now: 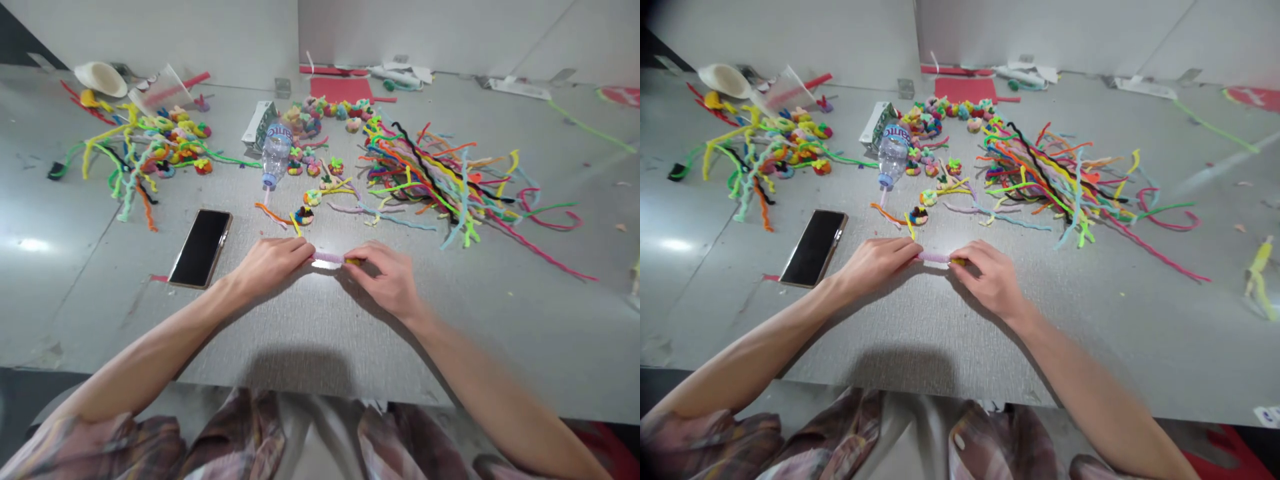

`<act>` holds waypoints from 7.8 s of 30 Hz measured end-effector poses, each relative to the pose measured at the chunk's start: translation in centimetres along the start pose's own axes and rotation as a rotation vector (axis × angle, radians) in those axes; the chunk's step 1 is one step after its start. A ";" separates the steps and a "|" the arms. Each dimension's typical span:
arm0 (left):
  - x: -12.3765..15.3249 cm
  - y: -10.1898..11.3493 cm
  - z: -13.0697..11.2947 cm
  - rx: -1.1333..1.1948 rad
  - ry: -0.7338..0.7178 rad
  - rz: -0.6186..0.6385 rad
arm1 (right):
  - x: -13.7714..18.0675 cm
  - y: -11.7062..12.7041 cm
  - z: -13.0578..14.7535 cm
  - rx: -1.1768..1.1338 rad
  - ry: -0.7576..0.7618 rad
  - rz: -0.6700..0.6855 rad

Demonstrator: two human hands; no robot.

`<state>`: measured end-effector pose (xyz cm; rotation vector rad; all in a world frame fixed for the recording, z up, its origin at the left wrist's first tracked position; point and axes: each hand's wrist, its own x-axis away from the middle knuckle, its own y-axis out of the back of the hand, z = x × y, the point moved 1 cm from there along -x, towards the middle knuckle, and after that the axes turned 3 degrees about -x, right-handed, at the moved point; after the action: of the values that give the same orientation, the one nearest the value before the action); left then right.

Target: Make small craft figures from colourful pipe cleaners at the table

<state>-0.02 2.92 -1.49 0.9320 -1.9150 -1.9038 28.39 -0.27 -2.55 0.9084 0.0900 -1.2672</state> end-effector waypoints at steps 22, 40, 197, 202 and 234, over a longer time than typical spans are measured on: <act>0.1 -0.4 2.2 -0.029 0.222 0.007 | -0.6 2.1 -4.4 0.153 -0.113 -0.035; 0.0 -1.0 -3.3 -0.110 -0.028 0.036 | -0.1 -1.7 0.8 0.298 0.146 0.270; 0.1 0.1 -2.3 -0.150 -0.201 0.068 | 0.2 -1.4 3.3 0.481 0.011 0.347; 0.0 0.2 -2.2 -0.116 -0.181 0.051 | 0.0 -1.1 3.4 0.477 0.011 0.324; 0.1 0.7 -1.0 -0.162 -0.157 0.050 | -0.3 0.1 2.4 0.507 0.024 0.264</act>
<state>0.31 1.99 -0.75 0.7005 -1.8140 -2.1211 27.38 -1.56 -0.74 1.3210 -0.3378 -1.0456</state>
